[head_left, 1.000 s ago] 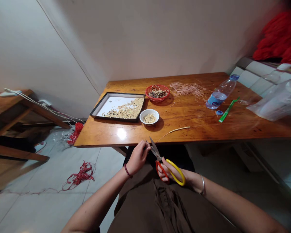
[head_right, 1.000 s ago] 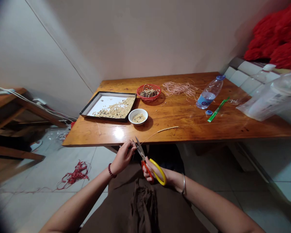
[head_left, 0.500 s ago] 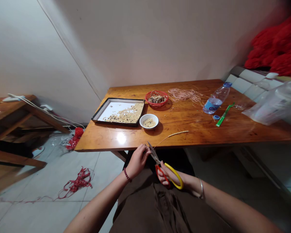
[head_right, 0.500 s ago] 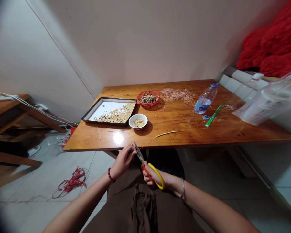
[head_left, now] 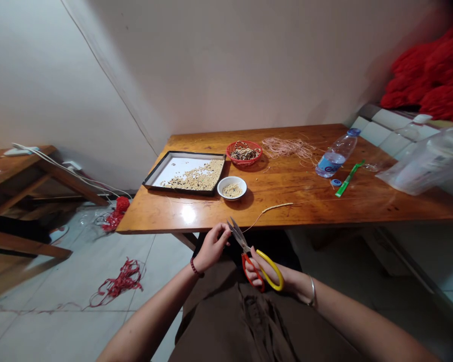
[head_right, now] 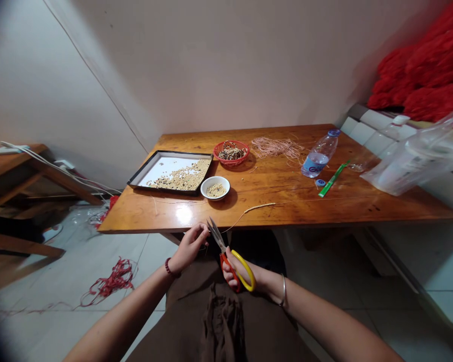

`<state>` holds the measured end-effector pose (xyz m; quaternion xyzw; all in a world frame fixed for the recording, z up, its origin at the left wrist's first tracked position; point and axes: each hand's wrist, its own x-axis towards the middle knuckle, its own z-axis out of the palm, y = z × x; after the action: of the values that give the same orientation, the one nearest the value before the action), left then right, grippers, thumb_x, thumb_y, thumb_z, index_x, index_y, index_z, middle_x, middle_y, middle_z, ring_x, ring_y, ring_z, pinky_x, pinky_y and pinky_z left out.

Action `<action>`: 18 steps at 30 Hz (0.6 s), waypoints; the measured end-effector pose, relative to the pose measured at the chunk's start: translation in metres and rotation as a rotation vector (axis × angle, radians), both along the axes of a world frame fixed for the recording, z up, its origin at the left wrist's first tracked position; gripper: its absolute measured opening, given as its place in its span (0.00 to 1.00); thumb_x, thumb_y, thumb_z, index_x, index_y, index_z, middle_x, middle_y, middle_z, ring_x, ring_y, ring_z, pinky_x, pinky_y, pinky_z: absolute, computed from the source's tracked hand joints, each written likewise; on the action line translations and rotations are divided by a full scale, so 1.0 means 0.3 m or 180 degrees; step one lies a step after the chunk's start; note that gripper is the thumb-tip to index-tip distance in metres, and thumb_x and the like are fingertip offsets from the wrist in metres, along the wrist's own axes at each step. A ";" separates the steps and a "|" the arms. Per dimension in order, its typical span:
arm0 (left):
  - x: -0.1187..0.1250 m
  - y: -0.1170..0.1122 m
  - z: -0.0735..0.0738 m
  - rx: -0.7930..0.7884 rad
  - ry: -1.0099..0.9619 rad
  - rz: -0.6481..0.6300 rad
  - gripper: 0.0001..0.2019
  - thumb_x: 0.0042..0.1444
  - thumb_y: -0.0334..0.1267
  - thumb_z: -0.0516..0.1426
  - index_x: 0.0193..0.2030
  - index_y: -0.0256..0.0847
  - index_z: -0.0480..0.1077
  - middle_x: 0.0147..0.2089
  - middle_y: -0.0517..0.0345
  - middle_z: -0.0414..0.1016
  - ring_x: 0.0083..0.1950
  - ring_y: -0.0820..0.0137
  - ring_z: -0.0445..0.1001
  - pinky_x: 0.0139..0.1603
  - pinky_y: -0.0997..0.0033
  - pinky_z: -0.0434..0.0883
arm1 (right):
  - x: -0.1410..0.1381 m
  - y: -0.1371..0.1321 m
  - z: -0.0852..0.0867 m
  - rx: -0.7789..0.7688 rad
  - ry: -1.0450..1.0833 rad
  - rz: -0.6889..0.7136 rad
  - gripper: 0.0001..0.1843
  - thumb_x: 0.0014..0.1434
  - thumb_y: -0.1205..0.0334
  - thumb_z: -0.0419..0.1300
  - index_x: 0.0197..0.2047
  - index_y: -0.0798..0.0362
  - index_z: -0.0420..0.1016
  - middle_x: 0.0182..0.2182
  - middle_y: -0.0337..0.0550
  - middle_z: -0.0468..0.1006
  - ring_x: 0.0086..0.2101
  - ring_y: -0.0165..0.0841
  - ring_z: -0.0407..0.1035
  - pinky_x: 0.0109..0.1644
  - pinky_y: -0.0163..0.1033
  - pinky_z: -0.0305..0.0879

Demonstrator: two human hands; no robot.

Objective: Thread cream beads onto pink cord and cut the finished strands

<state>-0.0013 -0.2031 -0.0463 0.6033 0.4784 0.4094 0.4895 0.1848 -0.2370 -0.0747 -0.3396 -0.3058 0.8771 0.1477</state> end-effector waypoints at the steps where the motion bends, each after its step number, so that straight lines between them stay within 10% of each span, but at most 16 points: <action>1: -0.005 0.003 0.012 0.0044 0.0014 0.0072 0.16 0.60 0.50 0.51 0.34 0.38 0.62 0.33 0.60 0.62 0.33 0.74 0.64 0.30 0.76 0.69 | 0.002 0.002 0.001 -0.0035 0.0054 -0.0007 0.35 0.50 0.23 0.43 0.23 0.52 0.53 0.16 0.29 0.51 0.15 0.21 0.43 0.19 0.31 0.40; 8: -0.177 0.082 0.239 0.1025 0.0339 0.0922 0.13 0.58 0.49 0.55 0.34 0.40 0.63 0.29 0.61 0.62 0.28 0.77 0.60 0.26 0.78 0.61 | 0.046 -0.001 -0.004 0.0519 0.0391 0.0110 0.39 0.49 0.24 0.46 0.36 0.55 0.67 0.24 0.36 0.62 0.22 0.25 0.55 0.28 0.34 0.52; 14: -0.426 0.266 0.646 0.2135 0.0462 0.1645 0.19 0.52 0.49 0.61 0.37 0.35 0.63 0.27 0.66 0.56 0.25 0.88 0.55 0.28 0.85 0.57 | 0.055 0.024 0.087 0.1374 0.0192 0.0315 0.34 0.53 0.28 0.49 0.40 0.52 0.73 0.27 0.41 0.63 0.27 0.32 0.55 0.36 0.42 0.59; 18: -0.567 0.401 0.875 0.2666 0.1214 0.2404 0.23 0.61 0.50 0.47 0.52 0.30 0.61 0.34 0.66 0.57 0.30 0.93 0.58 0.38 0.71 0.59 | 0.023 0.055 0.190 0.1547 0.0244 0.0279 0.35 0.48 0.25 0.50 0.37 0.49 0.73 0.28 0.43 0.64 0.27 0.34 0.55 0.36 0.45 0.59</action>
<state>-0.1713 -0.0827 0.2161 0.5960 0.5371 0.5935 -0.0643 0.1917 -0.2205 -0.0178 -0.2470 -0.5163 0.7956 0.1983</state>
